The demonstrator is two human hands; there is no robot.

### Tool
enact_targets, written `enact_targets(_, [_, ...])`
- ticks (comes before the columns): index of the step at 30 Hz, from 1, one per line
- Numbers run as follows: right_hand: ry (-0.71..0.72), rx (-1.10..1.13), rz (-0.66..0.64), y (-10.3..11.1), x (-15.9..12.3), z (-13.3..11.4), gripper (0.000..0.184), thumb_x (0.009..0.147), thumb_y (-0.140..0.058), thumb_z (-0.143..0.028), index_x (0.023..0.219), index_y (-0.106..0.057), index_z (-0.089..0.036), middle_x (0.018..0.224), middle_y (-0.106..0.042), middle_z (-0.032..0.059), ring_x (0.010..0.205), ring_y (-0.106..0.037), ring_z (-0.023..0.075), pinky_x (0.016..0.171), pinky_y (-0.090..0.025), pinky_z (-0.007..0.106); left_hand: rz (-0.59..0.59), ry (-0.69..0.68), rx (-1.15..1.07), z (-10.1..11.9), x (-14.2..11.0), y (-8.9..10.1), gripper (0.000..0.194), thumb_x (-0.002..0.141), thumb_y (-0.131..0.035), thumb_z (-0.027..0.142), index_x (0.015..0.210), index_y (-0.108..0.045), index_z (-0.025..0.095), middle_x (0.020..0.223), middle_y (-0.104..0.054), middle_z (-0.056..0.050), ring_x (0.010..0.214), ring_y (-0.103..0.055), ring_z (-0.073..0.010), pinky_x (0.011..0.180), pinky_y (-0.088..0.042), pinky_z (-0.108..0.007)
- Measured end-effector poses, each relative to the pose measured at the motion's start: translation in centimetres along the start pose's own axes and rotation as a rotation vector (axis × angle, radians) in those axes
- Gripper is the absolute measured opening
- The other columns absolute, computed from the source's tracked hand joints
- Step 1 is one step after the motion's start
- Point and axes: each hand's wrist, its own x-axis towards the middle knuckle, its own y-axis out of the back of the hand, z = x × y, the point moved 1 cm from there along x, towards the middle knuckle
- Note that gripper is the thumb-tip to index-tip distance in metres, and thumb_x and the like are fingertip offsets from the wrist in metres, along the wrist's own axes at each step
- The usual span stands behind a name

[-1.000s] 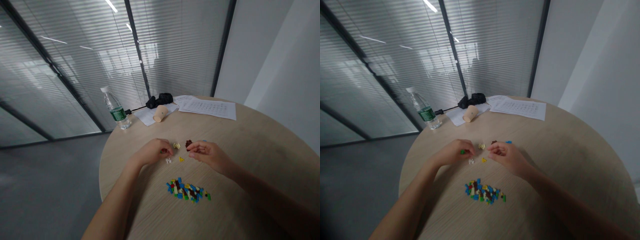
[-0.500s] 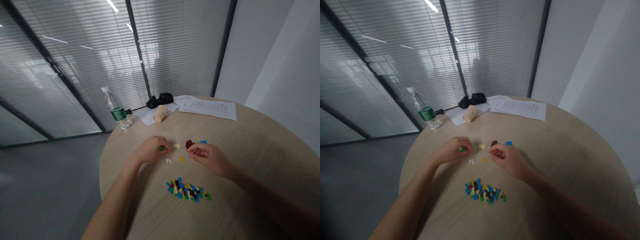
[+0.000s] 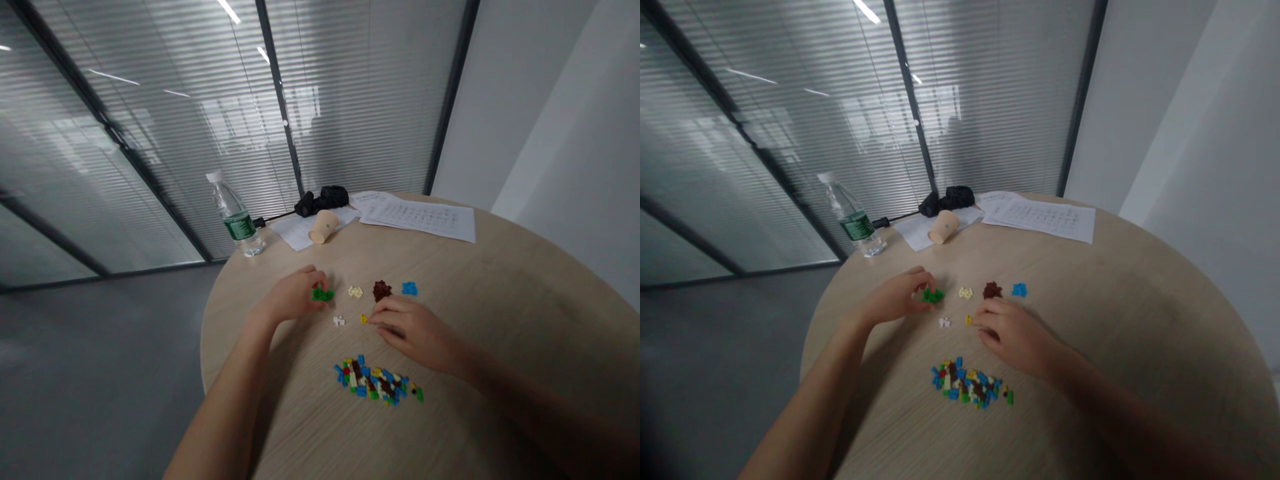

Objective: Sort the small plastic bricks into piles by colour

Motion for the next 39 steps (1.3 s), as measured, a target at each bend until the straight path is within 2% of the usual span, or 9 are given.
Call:
enact_targets(4, [0.022, 0.007, 0.032, -0.1, -0.1, 0.2, 0.02, 0.082, -0.049, -0.012, 0.091, -0.066, -0.018, 0.093, -0.064, 0.007, 0.087, -0.057, 0.0166, 0.079, -0.046, 0.031, -0.02, 0.121, -0.04, -0.5, -0.4, -0.2, 0.046, 0.064, -0.069, 0.033, 0.104, -0.053, 0.019, 0.104, -0.048, -0.005, 0.082, -0.053, -0.0176, 0.076, -0.043, -0.028])
enact_targets(9, [0.022, 0.007, 0.045, -0.1, -0.1, 0.3, 0.02, 0.081, -0.05, -0.011, 0.091, -0.067, -0.018, 0.093, -0.064, 0.007, 0.086, -0.058, 0.0168, 0.077, -0.046, 0.03, -0.001, 0.185, -0.07, -1.2, -0.2, -1.0, 0.071, 0.061, -0.069, 0.037, 0.124, -0.043, 0.017, 0.122, -0.039, -0.013, 0.083, -0.054, -0.0197, 0.082, -0.043, -0.033])
enact_targets(11, [0.035, 0.007, 0.048, -0.1, -0.1, 0.3, 0.02, 0.081, -0.05, -0.012, 0.09, -0.067, -0.018, 0.093, -0.064, 0.0071, 0.085, -0.058, 0.0169, 0.077, -0.047, 0.031, -0.006, 0.174, -0.075, -1.5, 0.1, -1.3, 0.066, 0.063, -0.068, 0.036, 0.122, -0.046, 0.017, 0.123, -0.04, -0.012, 0.08, -0.054, -0.0188, 0.081, -0.043, -0.033])
enact_targets(16, [0.033, 0.017, 0.059, -0.2, -0.2, 0.5, 0.02, 0.082, -0.051, -0.012, 0.093, -0.067, -0.017, 0.092, -0.065, 0.0072, 0.086, -0.058, 0.0168, 0.078, -0.047, 0.031, 0.001, 0.112, -0.047, -1.9, 0.7, -1.7, 0.045, 0.069, -0.063, 0.032, 0.111, -0.055, 0.016, 0.107, -0.049, -0.01, 0.081, -0.054, -0.0193, 0.083, -0.043, -0.033])
enact_targets(20, [0.05, 0.014, 0.049, -0.3, -0.2, 0.5, 0.02, 0.082, -0.051, -0.013, 0.093, -0.067, -0.018, 0.092, -0.065, 0.0071, 0.086, -0.058, 0.0165, 0.077, -0.047, 0.031, 0.032, 0.095, -0.046, -1.8, 0.8, -1.9, 0.046, 0.071, -0.063, 0.033, 0.113, -0.055, 0.016, 0.104, -0.049, -0.009, 0.081, -0.053, -0.0185, 0.082, -0.044, -0.032])
enact_targets(26, [0.038, 0.019, 0.047, -0.2, -0.2, 0.6, 0.02, 0.081, -0.052, -0.014, 0.095, -0.067, -0.018, 0.092, -0.065, 0.0071, 0.087, -0.058, 0.017, 0.078, -0.046, 0.033, 0.095, 0.058, -0.041, -1.7, 1.4, -2.5, 0.048, 0.074, -0.06, 0.048, 0.11, -0.057, 0.017, 0.102, -0.049, -0.009, 0.083, -0.052, -0.0197, 0.081, -0.044, -0.032])
enact_targets(31, [0.025, 0.034, 0.051, -0.2, -0.2, 0.6, 0.02, 0.082, -0.051, -0.013, 0.093, -0.067, -0.018, 0.092, -0.065, 0.0068, 0.087, -0.058, 0.0164, 0.078, -0.047, 0.032, 0.173, 0.087, 0.047, -1.0, 1.9, -3.4, 0.048, 0.078, -0.051, 0.057, 0.106, -0.058, 0.018, 0.101, -0.049, -0.01, 0.096, -0.048, -0.0258, 0.083, -0.042, -0.037])
enact_targets(34, [0.036, 0.026, 0.053, -0.2, -0.2, 0.5, 0.02, 0.082, -0.051, -0.012, 0.092, -0.067, -0.018, 0.092, -0.065, 0.0064, 0.087, -0.058, 0.0162, 0.078, -0.047, 0.031, 0.213, 0.093, 0.093, -0.6, 2.0, -3.8, 0.046, 0.077, -0.053, 0.056, 0.105, -0.057, 0.019, 0.1, -0.049, -0.01, 0.099, -0.045, -0.0275, 0.085, -0.04, -0.039])
enact_targets(39, [0.027, 0.019, 0.057, -0.2, -0.1, 0.5, 0.019, 0.081, -0.051, -0.012, 0.092, -0.066, -0.018, 0.091, -0.065, 0.0062, 0.085, -0.058, 0.0164, 0.077, -0.047, 0.031, 0.213, 0.105, 0.08, -0.3, 2.2, -3.9, 0.033, 0.078, -0.055, 0.045, 0.101, -0.058, 0.021, 0.099, -0.05, -0.008, 0.093, -0.048, -0.0248, 0.083, -0.041, -0.037])
